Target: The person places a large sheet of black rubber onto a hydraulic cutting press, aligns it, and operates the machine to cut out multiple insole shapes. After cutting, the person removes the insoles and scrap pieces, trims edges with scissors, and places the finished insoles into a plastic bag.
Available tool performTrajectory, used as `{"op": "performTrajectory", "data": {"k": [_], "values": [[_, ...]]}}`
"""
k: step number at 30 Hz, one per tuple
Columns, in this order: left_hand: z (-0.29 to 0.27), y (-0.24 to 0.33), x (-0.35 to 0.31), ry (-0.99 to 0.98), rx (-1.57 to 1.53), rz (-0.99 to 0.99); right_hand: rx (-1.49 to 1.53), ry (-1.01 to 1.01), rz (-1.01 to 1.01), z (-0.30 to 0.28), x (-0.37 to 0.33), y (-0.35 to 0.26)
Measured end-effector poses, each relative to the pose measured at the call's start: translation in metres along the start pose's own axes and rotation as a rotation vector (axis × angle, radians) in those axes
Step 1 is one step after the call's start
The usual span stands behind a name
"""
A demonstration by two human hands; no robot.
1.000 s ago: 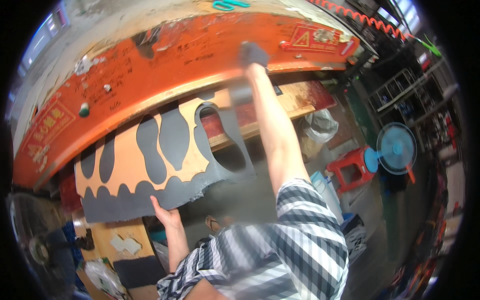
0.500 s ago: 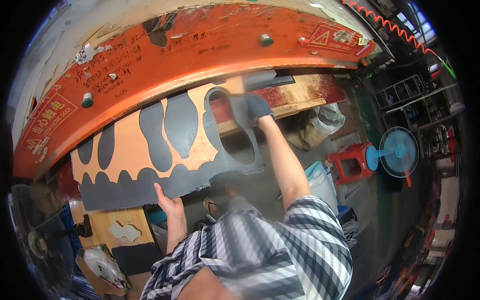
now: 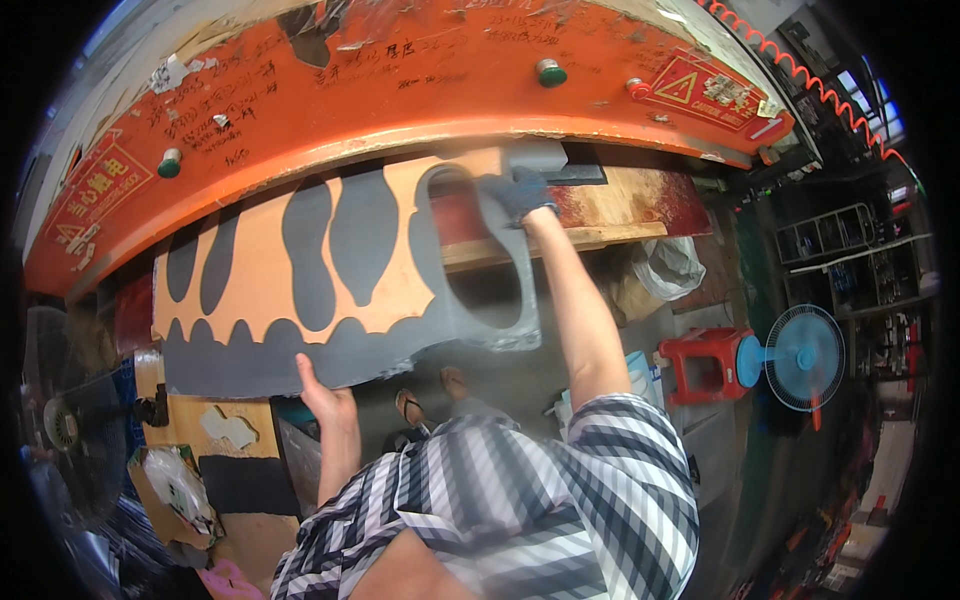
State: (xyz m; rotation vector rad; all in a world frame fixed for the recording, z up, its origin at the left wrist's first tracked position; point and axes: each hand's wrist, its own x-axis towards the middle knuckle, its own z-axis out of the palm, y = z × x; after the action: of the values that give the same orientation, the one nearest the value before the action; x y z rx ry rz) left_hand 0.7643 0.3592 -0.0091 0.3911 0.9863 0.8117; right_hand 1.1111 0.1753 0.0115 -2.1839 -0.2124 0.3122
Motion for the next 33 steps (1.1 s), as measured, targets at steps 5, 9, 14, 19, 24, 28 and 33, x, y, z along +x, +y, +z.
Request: {"op": "performTrajectory", "data": {"k": [5,9,14,19,24,28,33], "values": [[0.01,-0.046,-0.037,0.045,-0.077,-0.033,-0.113,-0.005,0.018,-0.03,0.018,0.023],[0.017,-0.05,-0.038,0.081,-0.054,-0.089,-0.469,0.16,-0.22,-0.033,0.01,0.03],[0.02,-0.046,-0.032,0.106,-0.032,-0.167,0.199,0.272,-0.306,-0.06,0.007,-0.031],[0.027,-0.049,-0.022,0.02,-0.069,-0.145,0.452,0.295,-0.282,-0.081,0.034,-0.1],[0.042,-0.045,-0.011,-0.014,-0.057,-0.153,0.176,0.355,-0.644,-0.066,0.017,-0.06],[0.052,-0.045,-0.003,-0.06,-0.07,-0.105,-0.183,0.267,-0.747,-0.035,-0.039,0.013],[0.053,-0.049,0.005,-0.003,-0.061,-0.133,0.135,0.244,-0.056,-0.023,-0.065,0.071]]}}
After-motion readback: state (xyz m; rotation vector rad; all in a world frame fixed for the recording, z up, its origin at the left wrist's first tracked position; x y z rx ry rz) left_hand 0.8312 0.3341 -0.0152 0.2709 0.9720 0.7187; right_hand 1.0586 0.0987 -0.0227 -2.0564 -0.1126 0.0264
